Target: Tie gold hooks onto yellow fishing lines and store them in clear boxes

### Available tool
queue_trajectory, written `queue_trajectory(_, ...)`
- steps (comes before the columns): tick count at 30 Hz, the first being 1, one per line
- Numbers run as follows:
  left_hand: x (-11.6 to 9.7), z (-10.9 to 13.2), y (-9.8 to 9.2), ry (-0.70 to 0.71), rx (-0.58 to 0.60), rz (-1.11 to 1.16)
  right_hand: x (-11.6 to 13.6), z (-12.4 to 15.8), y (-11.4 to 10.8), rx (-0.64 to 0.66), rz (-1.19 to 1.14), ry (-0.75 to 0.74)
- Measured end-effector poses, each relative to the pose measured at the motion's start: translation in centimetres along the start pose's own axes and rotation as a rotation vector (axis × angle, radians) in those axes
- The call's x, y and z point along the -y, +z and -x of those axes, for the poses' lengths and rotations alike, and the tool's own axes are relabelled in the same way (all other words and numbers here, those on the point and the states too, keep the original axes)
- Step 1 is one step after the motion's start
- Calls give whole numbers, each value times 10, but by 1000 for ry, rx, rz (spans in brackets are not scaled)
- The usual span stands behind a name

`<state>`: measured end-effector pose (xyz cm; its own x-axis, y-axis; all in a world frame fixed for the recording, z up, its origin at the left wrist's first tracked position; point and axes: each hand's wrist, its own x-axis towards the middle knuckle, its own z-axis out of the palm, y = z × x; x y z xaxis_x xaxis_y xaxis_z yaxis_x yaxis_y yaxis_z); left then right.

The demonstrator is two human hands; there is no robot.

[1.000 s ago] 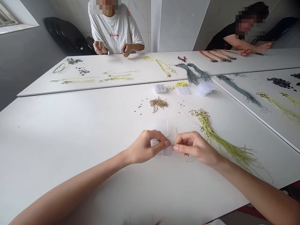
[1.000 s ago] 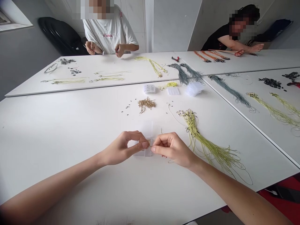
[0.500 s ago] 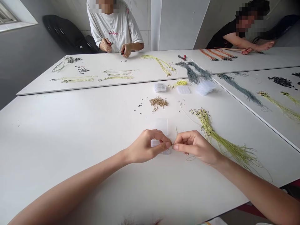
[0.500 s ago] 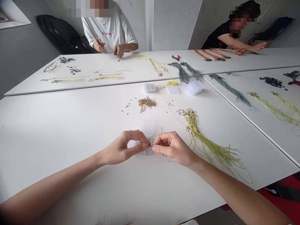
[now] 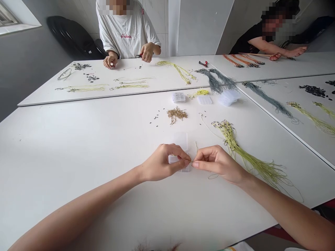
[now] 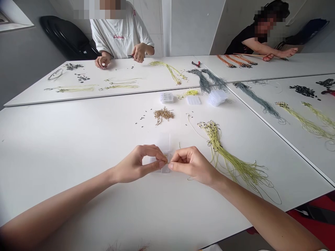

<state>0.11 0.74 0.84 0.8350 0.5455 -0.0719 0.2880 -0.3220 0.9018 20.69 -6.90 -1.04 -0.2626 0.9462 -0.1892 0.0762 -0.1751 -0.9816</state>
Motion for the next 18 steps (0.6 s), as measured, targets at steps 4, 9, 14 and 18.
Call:
queue_trajectory(4, 1, 1, 0, -7, 11, 3, -1, -1, 0, -2, 6, 8)
queue_trajectory(9, 1, 1, 1, 14, 3, -7, -1, -1, -1, 11, 6, 20)
queue_trajectory(14, 1, 0, 0, 28, -59, -7, 0, -1, -5, 44, 27, 56)
queue_trajectory(18, -1, 1, -2, -17, -125, 17, 1, -1, -14, 65, 62, 45)
